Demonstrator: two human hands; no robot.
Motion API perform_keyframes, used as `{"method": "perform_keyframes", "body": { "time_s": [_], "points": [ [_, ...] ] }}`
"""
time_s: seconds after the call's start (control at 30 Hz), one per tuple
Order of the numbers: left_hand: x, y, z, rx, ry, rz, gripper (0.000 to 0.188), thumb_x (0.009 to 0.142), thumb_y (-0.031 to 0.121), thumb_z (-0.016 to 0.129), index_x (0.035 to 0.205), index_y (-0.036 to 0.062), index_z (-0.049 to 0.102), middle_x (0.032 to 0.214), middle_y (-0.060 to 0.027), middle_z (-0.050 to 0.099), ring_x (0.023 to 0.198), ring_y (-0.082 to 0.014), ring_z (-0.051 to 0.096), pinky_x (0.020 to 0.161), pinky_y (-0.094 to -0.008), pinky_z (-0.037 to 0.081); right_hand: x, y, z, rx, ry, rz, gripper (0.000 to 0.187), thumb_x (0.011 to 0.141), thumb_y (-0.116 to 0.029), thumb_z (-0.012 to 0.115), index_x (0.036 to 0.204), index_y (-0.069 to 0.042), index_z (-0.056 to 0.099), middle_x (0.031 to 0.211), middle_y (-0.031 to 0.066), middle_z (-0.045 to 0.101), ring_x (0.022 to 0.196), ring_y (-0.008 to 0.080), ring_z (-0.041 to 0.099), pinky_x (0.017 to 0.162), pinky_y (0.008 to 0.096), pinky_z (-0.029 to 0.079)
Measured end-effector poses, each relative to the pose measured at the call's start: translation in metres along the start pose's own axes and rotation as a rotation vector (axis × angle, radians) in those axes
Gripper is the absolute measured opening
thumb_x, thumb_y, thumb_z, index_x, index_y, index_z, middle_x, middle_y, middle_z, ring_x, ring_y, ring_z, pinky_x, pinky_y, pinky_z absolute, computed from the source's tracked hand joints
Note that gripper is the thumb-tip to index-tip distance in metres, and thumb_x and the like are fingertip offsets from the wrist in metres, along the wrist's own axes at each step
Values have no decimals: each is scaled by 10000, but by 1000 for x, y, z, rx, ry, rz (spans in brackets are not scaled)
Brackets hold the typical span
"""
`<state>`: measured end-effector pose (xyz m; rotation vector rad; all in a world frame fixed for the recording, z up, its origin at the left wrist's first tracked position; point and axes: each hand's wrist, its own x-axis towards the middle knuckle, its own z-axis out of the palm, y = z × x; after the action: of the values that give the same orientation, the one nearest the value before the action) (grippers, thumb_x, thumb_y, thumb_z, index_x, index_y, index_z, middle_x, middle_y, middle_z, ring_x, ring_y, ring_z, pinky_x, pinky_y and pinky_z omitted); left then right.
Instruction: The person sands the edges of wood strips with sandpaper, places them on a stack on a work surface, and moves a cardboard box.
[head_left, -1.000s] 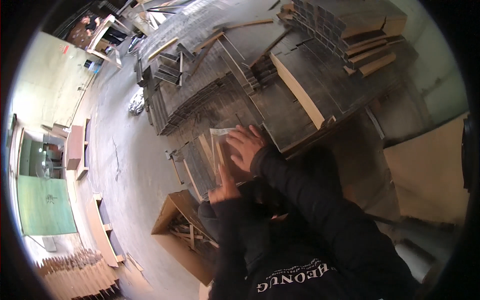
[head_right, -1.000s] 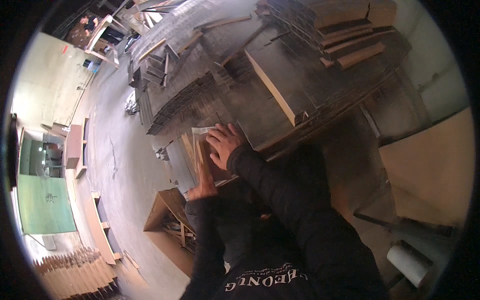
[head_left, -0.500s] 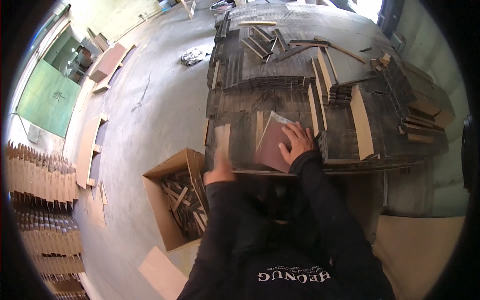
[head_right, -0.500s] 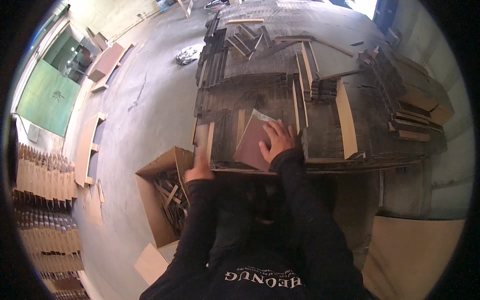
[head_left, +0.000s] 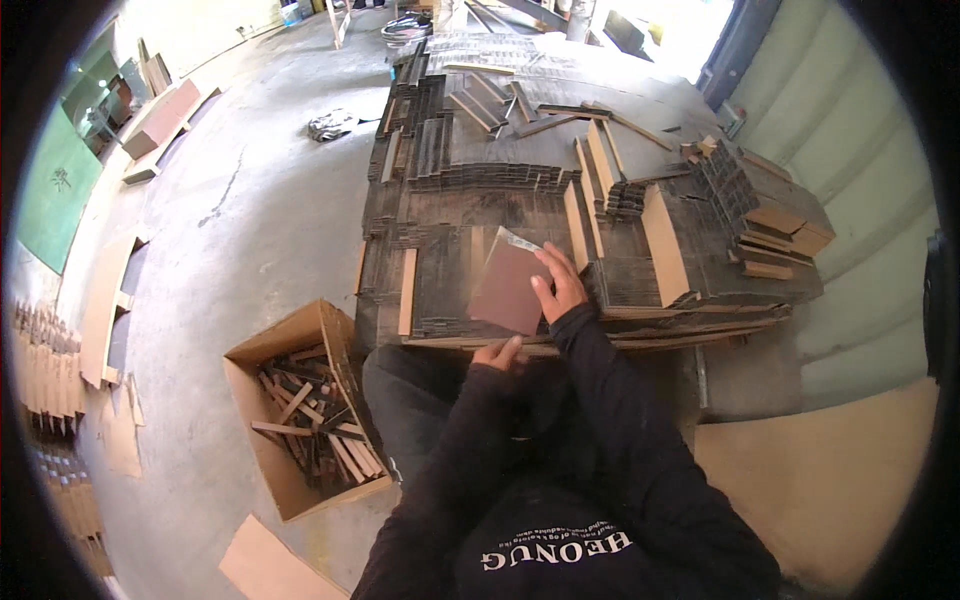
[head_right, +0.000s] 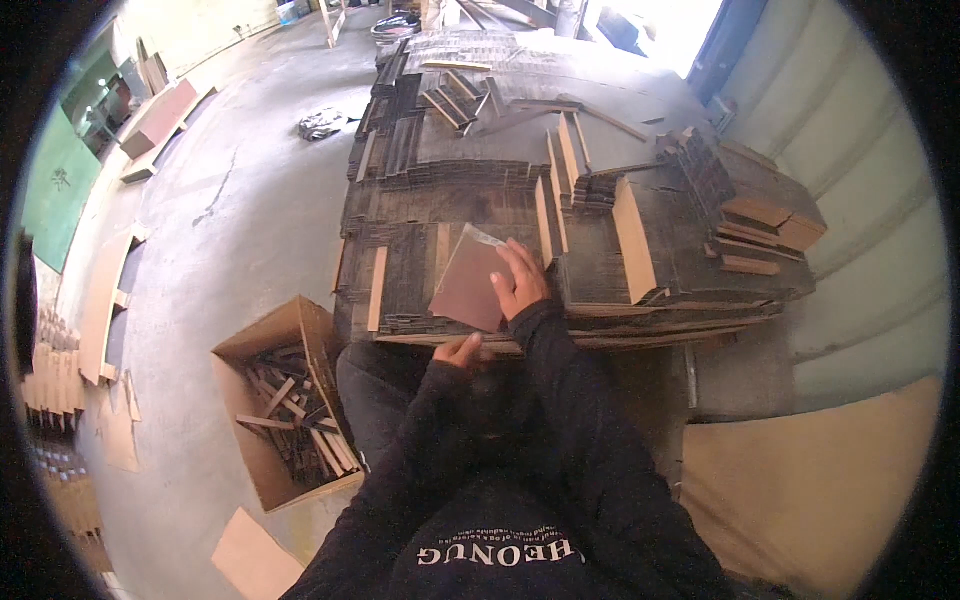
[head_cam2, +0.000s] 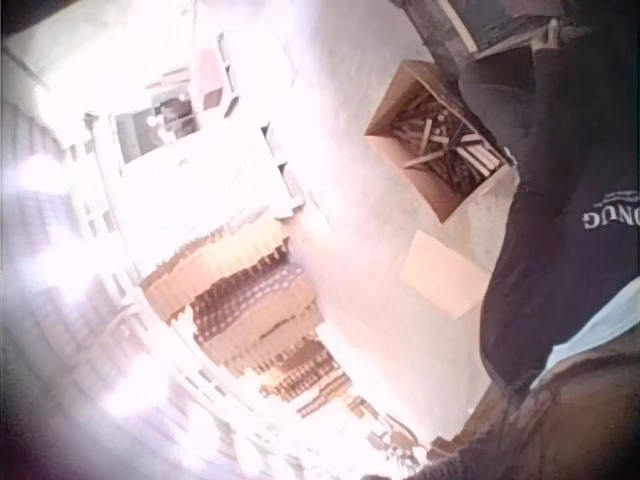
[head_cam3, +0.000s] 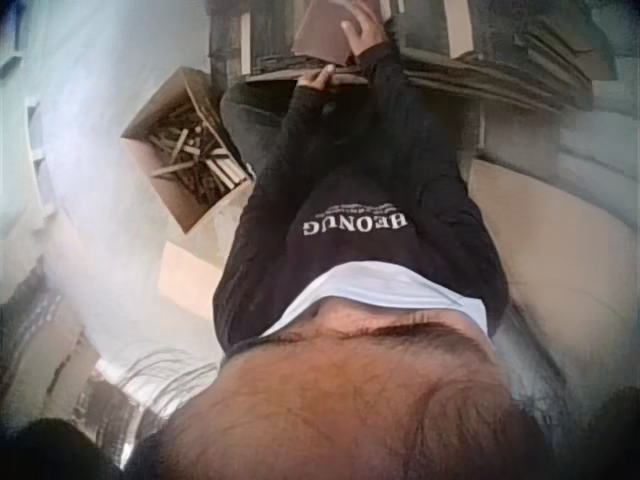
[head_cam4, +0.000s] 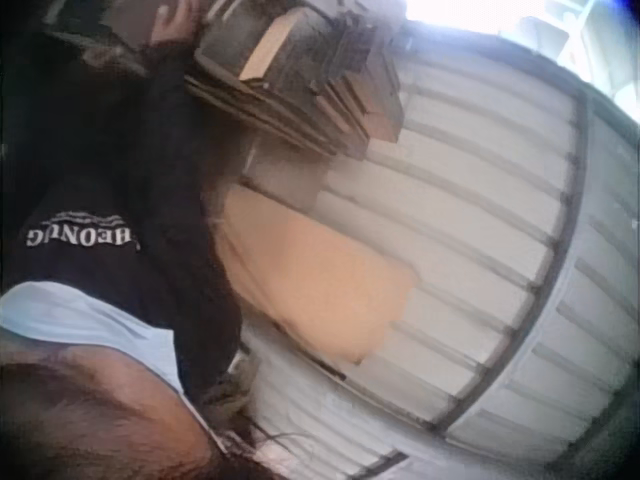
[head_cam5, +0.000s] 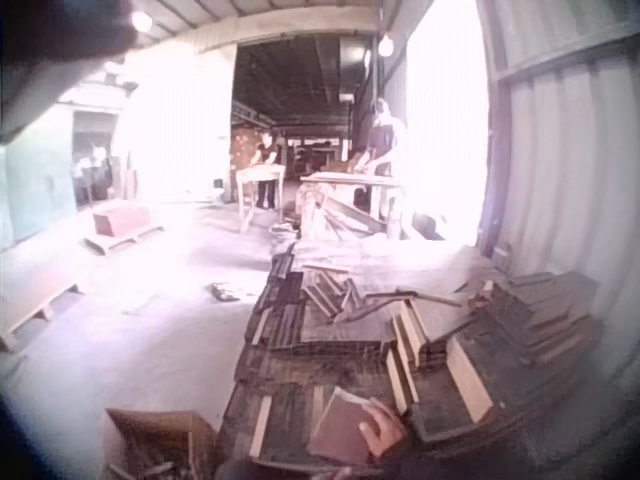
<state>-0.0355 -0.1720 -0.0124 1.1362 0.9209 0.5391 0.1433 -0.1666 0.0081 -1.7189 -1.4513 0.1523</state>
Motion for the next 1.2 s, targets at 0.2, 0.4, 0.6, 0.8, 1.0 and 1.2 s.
{"method": "perform_keyframes", "body": {
  "time_s": [0.2,0.4,0.6,0.8,1.0,1.2],
  "points": [
    [8,-6,19,-401,72,96,268,866,239,531,909,-21,584,761,-85,622,637,-162,562,570,-285,454,-63,-45,-33,163,135,55,393,828,-184,535,1185,-33,471,1224,155,473,1137,294,450,943,366,353],
    [-38,83,-32,843,297,600,204,818,215,581,785,15,556,670,-152,528,550,-245,559,488,-355,422,-126,-38,-44,479,171,364,423,872,-260,502,1230,-40,446,1246,159,453,1164,272,428,960,377,360],
    [-12,123,-50,1308,614,1002,122,780,207,554,825,112,615,808,-50,558,662,-234,567,579,-352,423,-112,-51,-44,794,48,366,423,878,-183,500,1258,-26,405,1268,167,427,1190,267,400,980,362,335],
    [25,78,-39,1525,659,1189,129,725,160,546,842,132,594,929,0,543,629,-166,500,549,-312,365,-64,-69,-12,1073,106,532,580,858,-200,534,1346,-74,246,1230,152,448,1121,245,448,937,362,360],
    [5,35,-30,1536,356,1034,321,752,130,520,1071,163,534,1019,-43,511,693,-202,509,572,-341,372,-70,0,21,898,252,507,520,798,-19,545,1282,-37,355,1206,90,487,1060,160,489,854,297,418],
    [-34,31,-22,1213,189,1038,322,743,149,590,1061,108,561,979,-68,512,723,-225,538,613,-364,417,-38,4,8,504,49,400,427,743,49,449,1159,-31,504,1136,121,555,1060,208,524,868,284,413]
  ]
}}
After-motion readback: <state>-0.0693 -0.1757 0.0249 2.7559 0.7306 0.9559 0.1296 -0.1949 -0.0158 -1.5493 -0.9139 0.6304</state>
